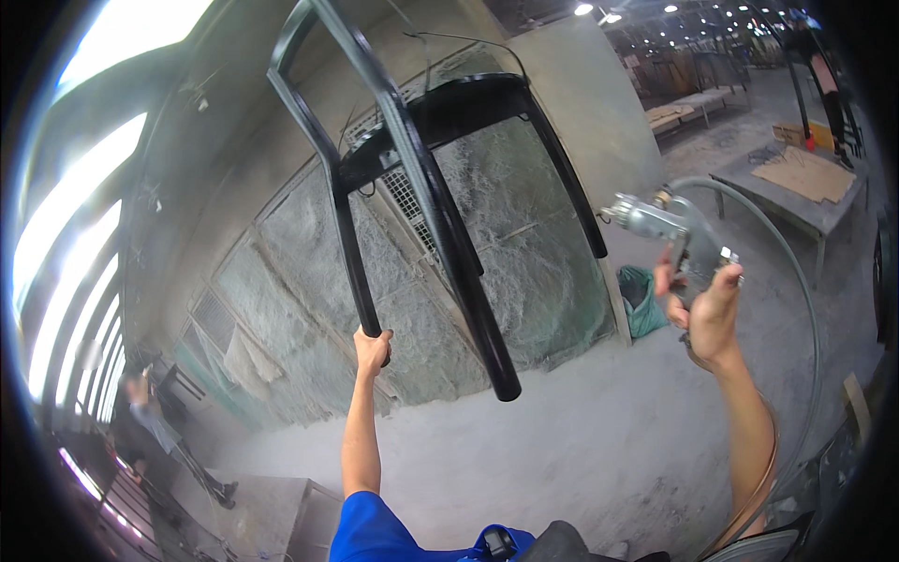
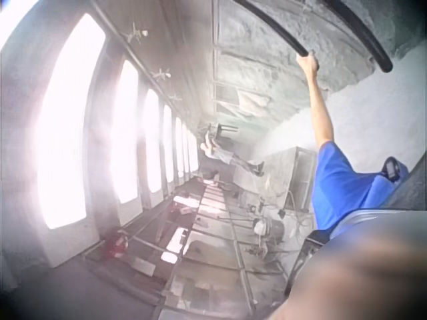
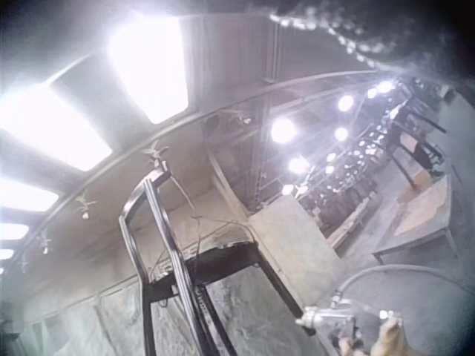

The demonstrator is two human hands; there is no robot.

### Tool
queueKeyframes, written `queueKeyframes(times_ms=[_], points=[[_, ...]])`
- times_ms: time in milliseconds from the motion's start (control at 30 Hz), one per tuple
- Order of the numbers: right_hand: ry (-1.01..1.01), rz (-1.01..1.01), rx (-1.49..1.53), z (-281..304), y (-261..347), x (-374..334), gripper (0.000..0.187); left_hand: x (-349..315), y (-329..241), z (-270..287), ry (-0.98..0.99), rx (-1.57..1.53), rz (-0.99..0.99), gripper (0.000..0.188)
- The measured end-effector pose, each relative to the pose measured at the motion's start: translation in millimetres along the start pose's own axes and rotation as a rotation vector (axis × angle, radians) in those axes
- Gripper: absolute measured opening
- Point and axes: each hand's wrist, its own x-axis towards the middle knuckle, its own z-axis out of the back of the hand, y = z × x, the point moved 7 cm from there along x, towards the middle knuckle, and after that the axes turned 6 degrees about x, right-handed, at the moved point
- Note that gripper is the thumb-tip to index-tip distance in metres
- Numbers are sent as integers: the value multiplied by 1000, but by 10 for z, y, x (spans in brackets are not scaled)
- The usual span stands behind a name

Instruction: The person spray paints a black chair using a spray gun, holding the chair with one hand and applying paint with the other. The person rotates the chair to cover different sides and legs, then briefly adjusts the camera before resuming painting.

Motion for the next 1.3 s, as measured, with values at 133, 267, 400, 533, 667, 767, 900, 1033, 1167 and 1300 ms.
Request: queueKeyframes(times_ms=[133,267,400,533,667,767,900,1033,1167,1300], points=[[104,52,66,-292,218,103,98,40,-47,-147,64,-53,18,18],[184,64,77,-475,384,264,87,-12,-20,-317,94,-88,37,17],[223,40,158,-585,317,530,74,-89,-50,-420,131,-135,36,17],[-50,56,-66,-272,128,945,78,-176,-157,-420,170,-138,50,15],[-272,219,-384,161,271,1232,81,-266,-272,-388,172,-172,29,16],[-235,205,-383,92,501,1162,82,-288,-315,-361,140,-206,2,16],[178,80,3,-455,1096,893,80,-261,-289,-373,169,-241,21,15],[157,-244,122,-479,1477,1347,76,-209,-251,-348,169,-256,15,13],[-244,-183,-55,-90,1280,1938,74,-143,-163,-346,162,-253,12,9],[-604,-144,-206,511,1111,1938,73,-77,-68,-390,168,-263,-6,10]])
